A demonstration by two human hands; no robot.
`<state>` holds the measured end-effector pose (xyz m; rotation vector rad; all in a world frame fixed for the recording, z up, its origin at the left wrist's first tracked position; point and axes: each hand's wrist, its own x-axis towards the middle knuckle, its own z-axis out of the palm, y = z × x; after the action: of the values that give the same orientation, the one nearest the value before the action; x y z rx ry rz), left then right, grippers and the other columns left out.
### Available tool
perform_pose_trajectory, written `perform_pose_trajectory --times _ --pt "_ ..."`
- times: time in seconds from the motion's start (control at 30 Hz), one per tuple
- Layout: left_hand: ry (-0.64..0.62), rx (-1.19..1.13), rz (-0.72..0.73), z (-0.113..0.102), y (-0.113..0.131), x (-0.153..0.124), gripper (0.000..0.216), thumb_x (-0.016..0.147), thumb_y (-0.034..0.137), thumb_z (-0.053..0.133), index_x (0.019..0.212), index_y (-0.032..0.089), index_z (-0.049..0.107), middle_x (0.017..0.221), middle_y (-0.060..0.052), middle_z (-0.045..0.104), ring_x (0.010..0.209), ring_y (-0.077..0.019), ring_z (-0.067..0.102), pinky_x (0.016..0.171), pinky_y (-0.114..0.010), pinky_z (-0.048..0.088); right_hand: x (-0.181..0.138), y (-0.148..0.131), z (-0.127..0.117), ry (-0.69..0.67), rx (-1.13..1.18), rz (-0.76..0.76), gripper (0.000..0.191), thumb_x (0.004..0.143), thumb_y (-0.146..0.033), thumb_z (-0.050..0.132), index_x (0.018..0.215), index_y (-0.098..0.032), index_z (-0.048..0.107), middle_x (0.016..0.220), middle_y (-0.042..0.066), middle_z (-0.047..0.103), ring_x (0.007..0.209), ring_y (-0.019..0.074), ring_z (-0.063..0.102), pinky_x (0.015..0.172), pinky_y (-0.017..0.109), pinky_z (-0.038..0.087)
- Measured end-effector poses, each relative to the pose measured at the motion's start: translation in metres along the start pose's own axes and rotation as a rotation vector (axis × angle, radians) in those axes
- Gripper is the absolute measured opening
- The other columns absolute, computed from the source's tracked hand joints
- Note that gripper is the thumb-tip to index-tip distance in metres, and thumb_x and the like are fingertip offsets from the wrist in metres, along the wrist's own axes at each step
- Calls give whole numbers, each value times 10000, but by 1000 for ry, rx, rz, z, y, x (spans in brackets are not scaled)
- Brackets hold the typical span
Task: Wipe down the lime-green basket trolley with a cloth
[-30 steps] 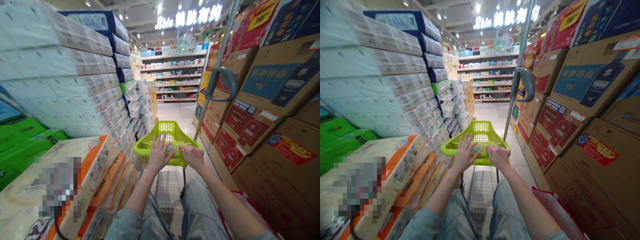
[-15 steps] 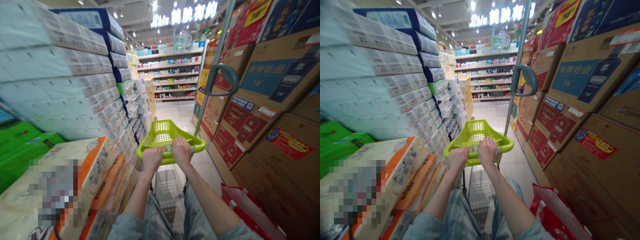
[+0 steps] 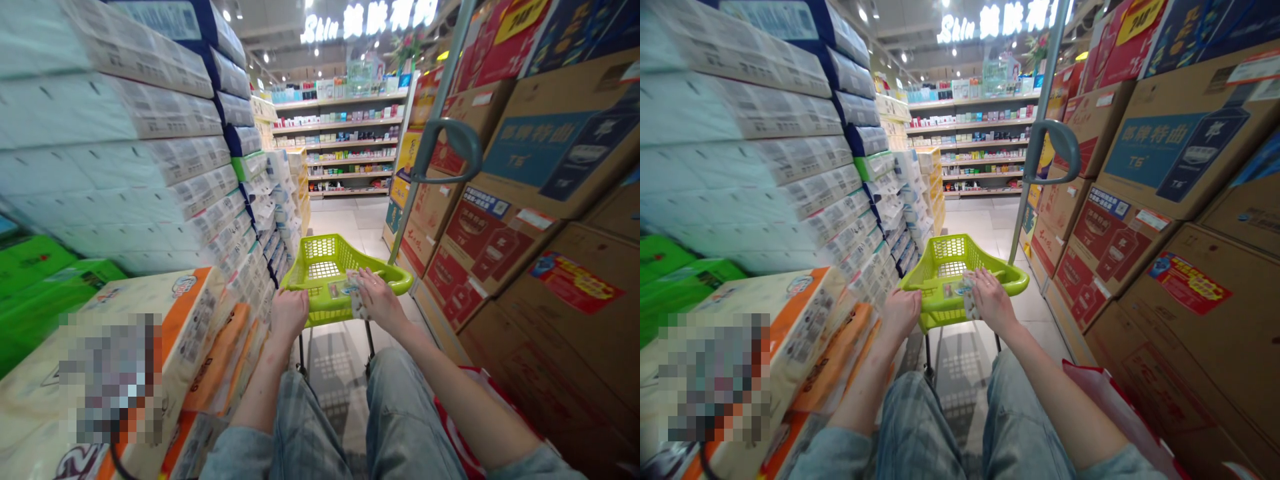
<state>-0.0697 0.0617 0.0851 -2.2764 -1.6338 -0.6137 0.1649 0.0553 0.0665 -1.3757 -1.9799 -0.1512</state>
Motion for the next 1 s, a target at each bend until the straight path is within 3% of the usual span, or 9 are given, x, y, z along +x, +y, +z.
perform_pose_trajectory --times 0.13,0.23,0.33,0.47,0.63,0.8,0.9,1.0 --pt "23 -24 58 2 9 -2 460 947 255 270 698 180 650 705 -57 691 700 -181 600 871 -364 358 17 -31 16 -30 -109 134 366 929 -213 347 1174 -119 602 1292 146 565 1275 235 451 1061 418 344" --pt "49 -25 69 3 16 -2 440 942 244 284 702 182 648 707 -58 688 701 -184 597 874 -369 350 26 -61 24 -88 -115 27 335 926 -221 372 1144 -128 609 1296 126 566 1264 218 460 1068 379 331" --pt "56 -22 55 5 19 -3 428 938 238 296 706 179 651 706 -62 687 706 -190 598 870 -372 351 29 -73 23 -116 -97 -51 321 934 -240 361 1067 -142 636 1262 104 594 1241 215 478 1064 366 327" --pt "59 -36 63 4 18 -4 421 936 238 308 704 178 654 701 -65 685 708 -191 599 865 -367 357 31 -54 13 -175 -80 -61 344 960 -253 309 1093 -180 618 1209 78 629 1186 183 519 1077 378 289" --pt "70 -29 57 3 21 -5 410 933 233 317 688 182 642 685 -60 672 702 -183 591 873 -364 354 33 -1 -5 -240 -133 146 355 974 -286 285 1042 -209 625 1094 50 675 1087 165 578 1074 397 259" --pt "81 -23 35 3 26 -5 419 933 240 309 687 177 643 678 -63 668 687 -184 579 866 -367 362 26 38 -25 -257 -205 357 424 977 -285 250 1010 -148 650 946 90 713 937 171 643 1065 362 272" --pt "85 -24 6 3 31 -5 427 932 240 304 690 168 649 678 -70 666 687 -189 576 872 -379 364 16 37 -22 -144 -214 361 424 970 -265 263 993 -104 655 1003 126 699 1024 191 616 1082 365 257" --pt "83 -18 -11 3 36 -5 426 930 237 303 704 160 657 673 -73 659 690 -196 574 876 -390 363 5 18 -7 61 -157 296 393 957 -250 284 1140 -117 606 1187 126 633 1190 210 513 1091 412 255"
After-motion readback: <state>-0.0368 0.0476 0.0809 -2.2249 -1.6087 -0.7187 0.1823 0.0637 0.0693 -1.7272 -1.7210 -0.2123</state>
